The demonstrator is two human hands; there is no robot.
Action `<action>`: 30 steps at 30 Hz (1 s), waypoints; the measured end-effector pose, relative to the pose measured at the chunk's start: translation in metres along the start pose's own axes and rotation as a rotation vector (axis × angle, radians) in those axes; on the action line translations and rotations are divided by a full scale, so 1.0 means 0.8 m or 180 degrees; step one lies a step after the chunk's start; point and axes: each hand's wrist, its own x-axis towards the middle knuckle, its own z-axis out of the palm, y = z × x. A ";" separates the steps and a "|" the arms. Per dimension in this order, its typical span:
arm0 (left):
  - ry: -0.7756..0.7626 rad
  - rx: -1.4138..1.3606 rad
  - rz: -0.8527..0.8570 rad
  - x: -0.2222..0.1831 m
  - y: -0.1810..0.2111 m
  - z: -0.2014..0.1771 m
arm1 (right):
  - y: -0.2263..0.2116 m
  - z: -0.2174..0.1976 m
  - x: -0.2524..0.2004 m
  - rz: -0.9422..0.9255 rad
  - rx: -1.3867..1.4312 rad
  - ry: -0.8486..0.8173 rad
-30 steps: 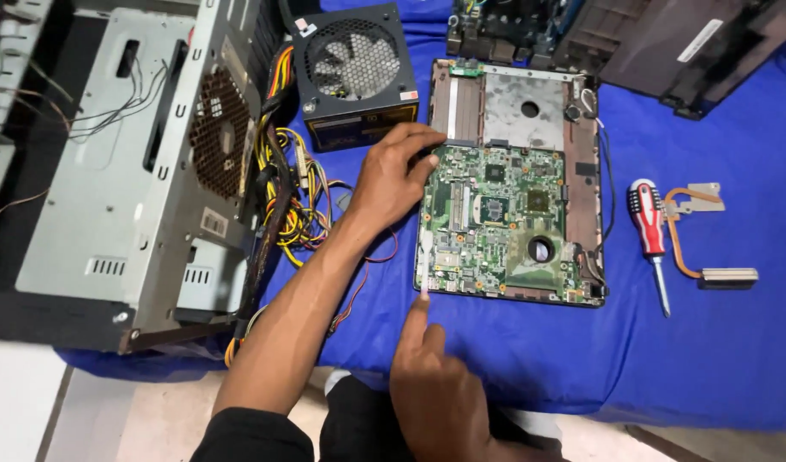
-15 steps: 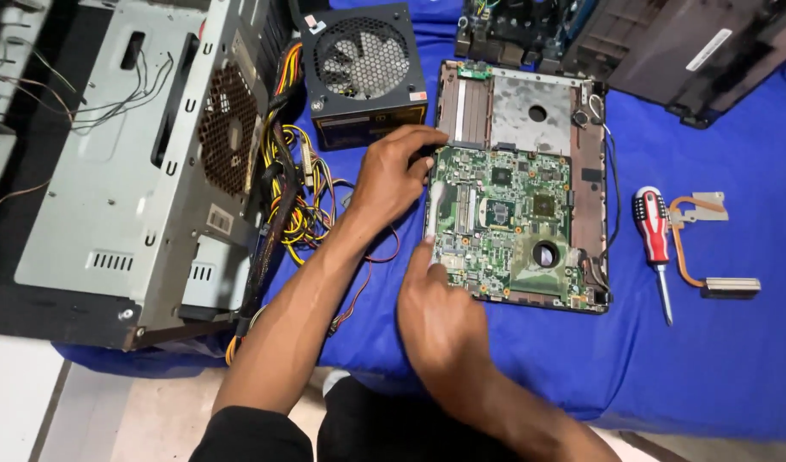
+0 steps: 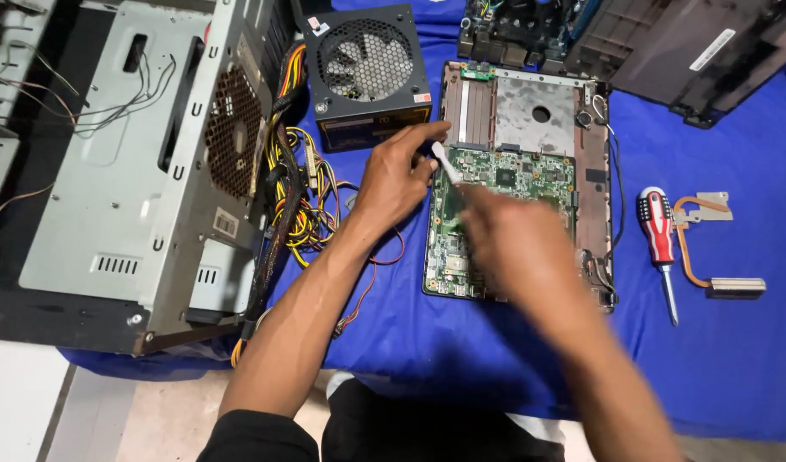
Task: The person is unscrewing components from a laptop motherboard and then cleaning it with a brush.
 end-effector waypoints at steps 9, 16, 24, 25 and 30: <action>-0.0102 0.0217 -0.0034 -0.007 0.010 0.000 | 0.154 0.025 0.020 -0.0225 0.0496 0.0985; -0.0073 0.0254 0.0082 -0.005 0.013 -0.003 | 0.146 0.024 -0.012 -0.0182 0.0852 0.1131; -0.0124 0.0406 -0.0097 -0.005 0.024 0.002 | 0.113 -0.013 -0.131 -0.0091 0.1296 0.0343; -0.0107 0.0406 -0.0036 -0.005 0.025 0.003 | 0.119 -0.016 -0.138 0.0116 0.1209 0.0242; -0.0089 0.0465 0.0024 -0.002 0.023 0.003 | 0.150 0.002 -0.146 0.0102 0.1336 0.0489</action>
